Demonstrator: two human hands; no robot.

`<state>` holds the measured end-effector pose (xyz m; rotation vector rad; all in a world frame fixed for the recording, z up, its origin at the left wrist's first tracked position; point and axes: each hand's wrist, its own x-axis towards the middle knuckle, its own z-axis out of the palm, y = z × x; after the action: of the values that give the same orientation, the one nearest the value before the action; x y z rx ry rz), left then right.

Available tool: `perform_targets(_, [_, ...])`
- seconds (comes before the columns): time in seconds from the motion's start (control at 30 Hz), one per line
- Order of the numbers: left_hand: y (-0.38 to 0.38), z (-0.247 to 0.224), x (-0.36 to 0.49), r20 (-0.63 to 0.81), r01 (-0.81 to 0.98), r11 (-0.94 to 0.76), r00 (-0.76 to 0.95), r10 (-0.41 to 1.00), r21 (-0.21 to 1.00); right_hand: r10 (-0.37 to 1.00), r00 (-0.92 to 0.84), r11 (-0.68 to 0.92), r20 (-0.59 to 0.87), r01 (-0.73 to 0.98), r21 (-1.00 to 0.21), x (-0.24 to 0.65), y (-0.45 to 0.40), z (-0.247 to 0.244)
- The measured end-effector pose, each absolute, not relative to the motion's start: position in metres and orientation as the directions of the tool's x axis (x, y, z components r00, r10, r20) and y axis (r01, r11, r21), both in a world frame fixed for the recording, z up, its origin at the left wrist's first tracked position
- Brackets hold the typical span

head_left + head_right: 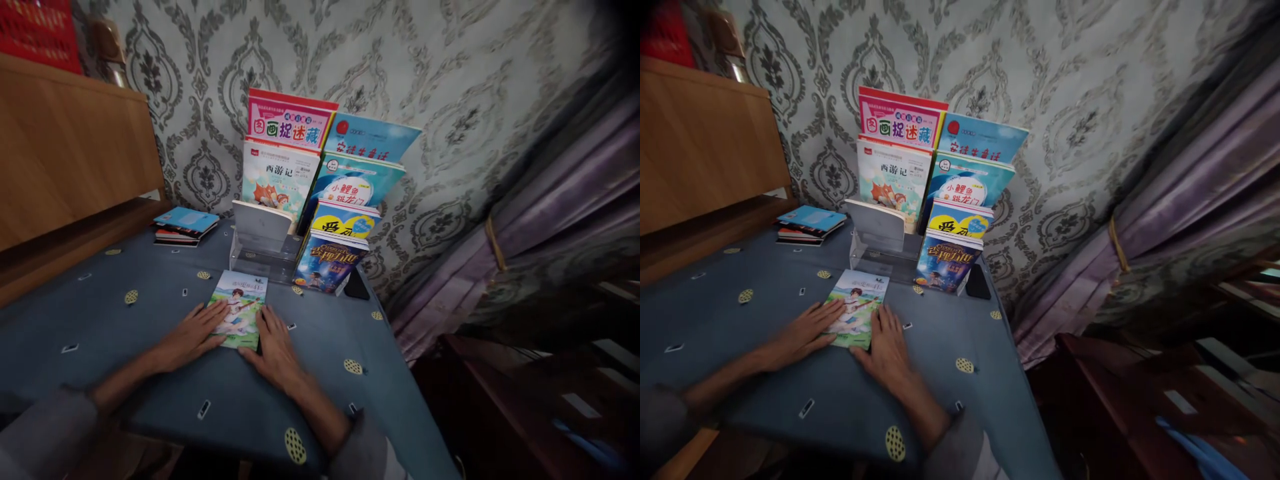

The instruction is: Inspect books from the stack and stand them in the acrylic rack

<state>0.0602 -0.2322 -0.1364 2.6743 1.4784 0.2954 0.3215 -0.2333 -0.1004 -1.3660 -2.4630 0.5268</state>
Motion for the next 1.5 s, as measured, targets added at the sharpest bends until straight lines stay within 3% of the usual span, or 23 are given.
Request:
perform_targets(0.2, [-0.222, -0.141, 0.056, 0.114, 0.866, -0.477, 0.464, 0.878, 0.149, 0.830, -0.548, 0.544, 0.107, 0.753, -0.370, 0.316, -0.232, -0.091])
perform_targets(0.37, [-0.192, -0.136, 0.051, 0.074, 0.887, -0.436, 0.430, 0.900, 0.152, 0.814, -0.579, 0.557, 0.043, 0.759, -0.338, 0.290, -0.198, -0.087])
perform_targets(0.67, [-0.149, -0.129, 0.055, 0.056, 0.904, -0.387, 0.383, 0.922, 0.184, 0.923, -0.378, 0.382, 0.077, 0.870, -0.310, 0.273, -0.140, -0.099])
perform_targets(1.13, [-0.146, -0.126, 0.067, 0.058, 0.941, -0.301, 0.296, 0.954, 0.155, 0.953, -0.287, 0.302, 0.096, 0.918, -0.256, 0.267, -0.234, -0.109])
perform_targets(1.27, [-0.146, -0.129, 0.071, 0.117, 0.952, -0.261, 0.245, 0.962, 0.158, 0.959, -0.263, 0.281, 0.102, 0.924, -0.259, 0.267, -0.250, -0.108])
perform_targets(1.4, [-0.148, -0.128, 0.072, 0.145, 0.941, -0.276, 0.250, 0.957, 0.197, 0.970, -0.213, 0.238, 0.120, 0.932, -0.274, 0.269, -0.257, -0.106])
perform_targets(1.5, [-0.148, -0.124, 0.072, 0.161, 0.916, -0.263, 0.222, 0.962, 0.303, 0.976, -0.185, 0.212, 0.114, 0.931, -0.299, 0.271, -0.259, -0.104])
